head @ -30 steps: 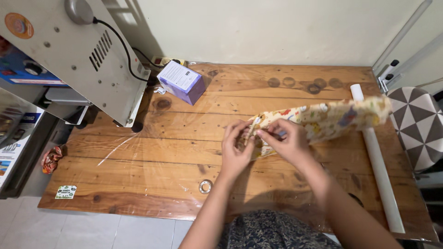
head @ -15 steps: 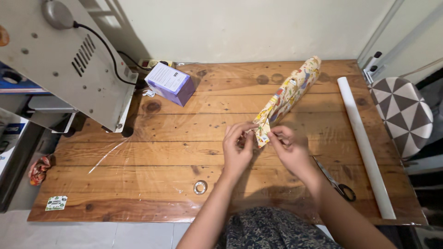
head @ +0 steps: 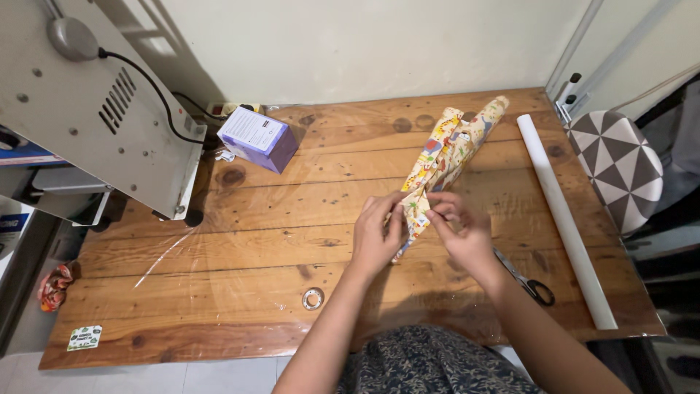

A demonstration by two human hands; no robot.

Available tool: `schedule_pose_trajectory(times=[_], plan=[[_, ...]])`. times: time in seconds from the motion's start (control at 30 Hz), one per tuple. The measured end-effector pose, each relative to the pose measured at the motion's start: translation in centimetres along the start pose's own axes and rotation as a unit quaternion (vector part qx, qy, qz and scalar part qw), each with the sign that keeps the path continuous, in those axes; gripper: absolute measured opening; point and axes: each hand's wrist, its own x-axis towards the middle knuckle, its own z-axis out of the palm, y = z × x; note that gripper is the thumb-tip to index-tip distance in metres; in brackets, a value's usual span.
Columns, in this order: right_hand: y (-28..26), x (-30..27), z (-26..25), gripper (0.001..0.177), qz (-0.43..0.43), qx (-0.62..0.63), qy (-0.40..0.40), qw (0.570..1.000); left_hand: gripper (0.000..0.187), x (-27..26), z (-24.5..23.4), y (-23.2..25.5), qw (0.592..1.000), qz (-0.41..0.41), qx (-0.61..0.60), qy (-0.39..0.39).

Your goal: The person wraps a rectangular item in patterned wrapping paper on a wooden table. They fold the paper around the item, apply clear tape to secure the folds, and use scissors to cut tape as needed. The wrapped item remains on the table at the end.

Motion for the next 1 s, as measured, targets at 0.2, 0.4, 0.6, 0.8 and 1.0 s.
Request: schedule_pose_trajectory(times=[0.2, 0.4, 0.6, 0.8, 1.0], plan=[[0.7, -0.2, 0.7, 0.027, 0.062, 0.123, -0.044, 0.989, 0.02, -0.2, 0.7, -1.1, 0.997, -0.068, -0.023, 0.019], [2.4, -0.6, 1.5, 0.025, 0.118, 0.165, -0.045, 0.978, 0.019, -0.9, 1.6, -2.9, 0.951, -0.237, -0.2, -0.014], [2.6, -0.8, 2.1, 0.025, 0.086, 0.17, -0.057, 0.98, 0.015, -0.4, 2.0, -3.5, 0.955, -0.228, -0.188, 0.023], [1.4, -0.9, 2.8, 0.022, 0.111, 0.153, -0.006, 0.982, 0.016, -0.1, 2.0, -4.1, 0.973, -0.193, -0.121, 0.031], [2.6, -0.1, 3.4, 0.014, 0.172, 0.172, 0.021, 0.97, 0.016, -0.7, 2.0, -4.6, 0.965, -0.197, -0.173, 0.027]])
